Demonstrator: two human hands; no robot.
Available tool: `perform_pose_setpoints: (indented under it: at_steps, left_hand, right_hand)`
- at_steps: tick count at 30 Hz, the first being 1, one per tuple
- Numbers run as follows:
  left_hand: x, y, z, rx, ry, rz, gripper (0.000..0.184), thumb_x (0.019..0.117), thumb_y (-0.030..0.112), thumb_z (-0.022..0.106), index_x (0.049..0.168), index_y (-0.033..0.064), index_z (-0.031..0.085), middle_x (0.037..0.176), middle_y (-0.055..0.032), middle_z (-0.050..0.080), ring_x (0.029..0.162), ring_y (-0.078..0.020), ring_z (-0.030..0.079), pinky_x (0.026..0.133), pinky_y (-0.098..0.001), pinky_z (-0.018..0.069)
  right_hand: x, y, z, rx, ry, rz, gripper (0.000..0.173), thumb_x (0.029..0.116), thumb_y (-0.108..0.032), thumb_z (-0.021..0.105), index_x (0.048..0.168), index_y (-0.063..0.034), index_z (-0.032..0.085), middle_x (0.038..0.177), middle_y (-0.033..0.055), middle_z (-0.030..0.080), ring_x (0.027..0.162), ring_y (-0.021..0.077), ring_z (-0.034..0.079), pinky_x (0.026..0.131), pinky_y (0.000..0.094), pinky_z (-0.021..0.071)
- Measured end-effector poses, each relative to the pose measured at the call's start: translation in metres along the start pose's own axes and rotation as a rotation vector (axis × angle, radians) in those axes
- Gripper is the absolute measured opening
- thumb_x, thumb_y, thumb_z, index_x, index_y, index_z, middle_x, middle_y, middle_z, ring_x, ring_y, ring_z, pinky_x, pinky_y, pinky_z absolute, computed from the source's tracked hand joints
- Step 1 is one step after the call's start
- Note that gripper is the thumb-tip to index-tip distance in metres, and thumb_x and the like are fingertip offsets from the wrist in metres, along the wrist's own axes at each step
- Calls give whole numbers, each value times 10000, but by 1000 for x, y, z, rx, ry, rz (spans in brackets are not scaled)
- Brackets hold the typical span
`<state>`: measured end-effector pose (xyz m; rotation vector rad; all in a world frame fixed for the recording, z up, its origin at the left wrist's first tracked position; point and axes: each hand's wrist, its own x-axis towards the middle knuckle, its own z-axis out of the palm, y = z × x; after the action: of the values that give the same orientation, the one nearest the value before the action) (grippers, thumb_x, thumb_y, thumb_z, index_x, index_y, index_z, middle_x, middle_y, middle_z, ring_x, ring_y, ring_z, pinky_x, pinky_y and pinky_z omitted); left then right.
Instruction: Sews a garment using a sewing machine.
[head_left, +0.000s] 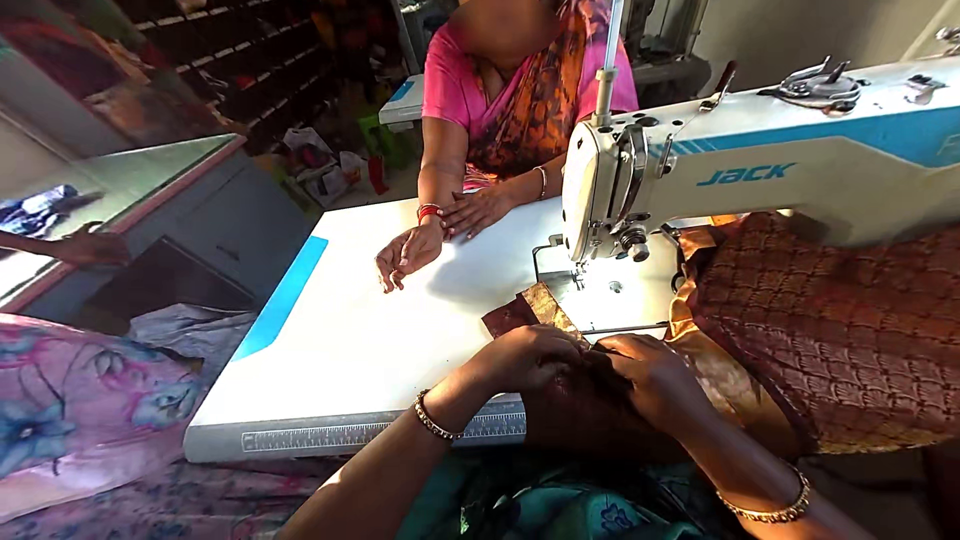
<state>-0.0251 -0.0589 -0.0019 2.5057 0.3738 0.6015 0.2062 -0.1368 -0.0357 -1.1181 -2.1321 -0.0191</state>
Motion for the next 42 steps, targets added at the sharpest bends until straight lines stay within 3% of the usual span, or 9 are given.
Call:
perform_pose_setpoints:
  at_steps: [3,7,10,16,22,26,32,37,42]
  left_hand:
    - [1,6,-7,-30,-14,-44,107,870,-49,699,947,-22,768,1127,-149,741,1127,-239,694,1025,-377,533]
    - [2,15,-20,-114,-84,-115,130,819,-86,652,916,-75,738,1174,-193,721,1134,-262,693,989,-384,551]
    - [5,3,-24,-154,-149,-113,136,860,-31,629,923,-71,743,1193,-188,717,1129,-231,691,959,-357,555]
    - [16,-2,-26,80,-93,-176,145,952,45,644,1024,-44,732,1165,-177,712,1053,-251,705,920,-392,573]
    - [15,-36,-47,39,-95,-262,184,962,-43,603,1078,-12,742,1187,-150,721,1110,-228,693,991,-387,540]
    - [21,-45,-62,-27,-179,-299,298,951,-109,555,1147,12,744,1154,-155,719,1082,-216,676,971,-375,524]
    - [34,-59,-78,-190,-350,-321,340,878,-137,638,1189,-22,714,1148,-157,713,1041,-179,659,945,-351,518]
    - [21,-72,-69,-360,-238,-287,331,862,-71,688,1192,-40,696,1144,-122,717,1027,-102,660,926,-292,529]
    - [22,-72,-58,-219,29,-256,135,933,-18,672,1040,-40,751,1011,-135,747,948,-139,701,892,-323,555]
  right_hand:
    - [3,-2,-3,13,-41,-43,131,749,24,661,801,-35,765,1069,119,751,1037,314,720,889,508,581]
    - [6,-4,-9,-21,-203,-33,228,889,-311,719,871,-98,797,1137,83,721,1094,301,689,915,536,569]
    - [6,-18,-12,-85,-251,18,158,874,-113,737,1020,-106,797,1176,91,699,1145,302,669,1021,541,525]
    - [-2,-36,-9,-161,-204,75,437,773,123,714,1126,-123,791,1174,132,720,1159,329,681,1093,565,474]
    - [4,-51,0,-212,-185,194,356,893,-236,767,1233,-130,741,1246,156,707,1273,409,614,1072,691,420]
    - [21,-51,18,-136,-31,240,316,866,-194,801,1093,11,725,1157,207,686,1084,403,677,913,578,549]
    - [36,-50,37,-222,20,265,184,839,-79,762,981,28,719,952,202,721,872,386,727,754,536,591]
    - [30,-49,42,-303,139,288,151,903,-100,649,981,14,711,871,181,726,791,364,740,657,491,596]
    - [31,-49,43,-317,179,312,169,967,-120,596,1002,7,702,832,157,718,737,338,734,616,450,592]
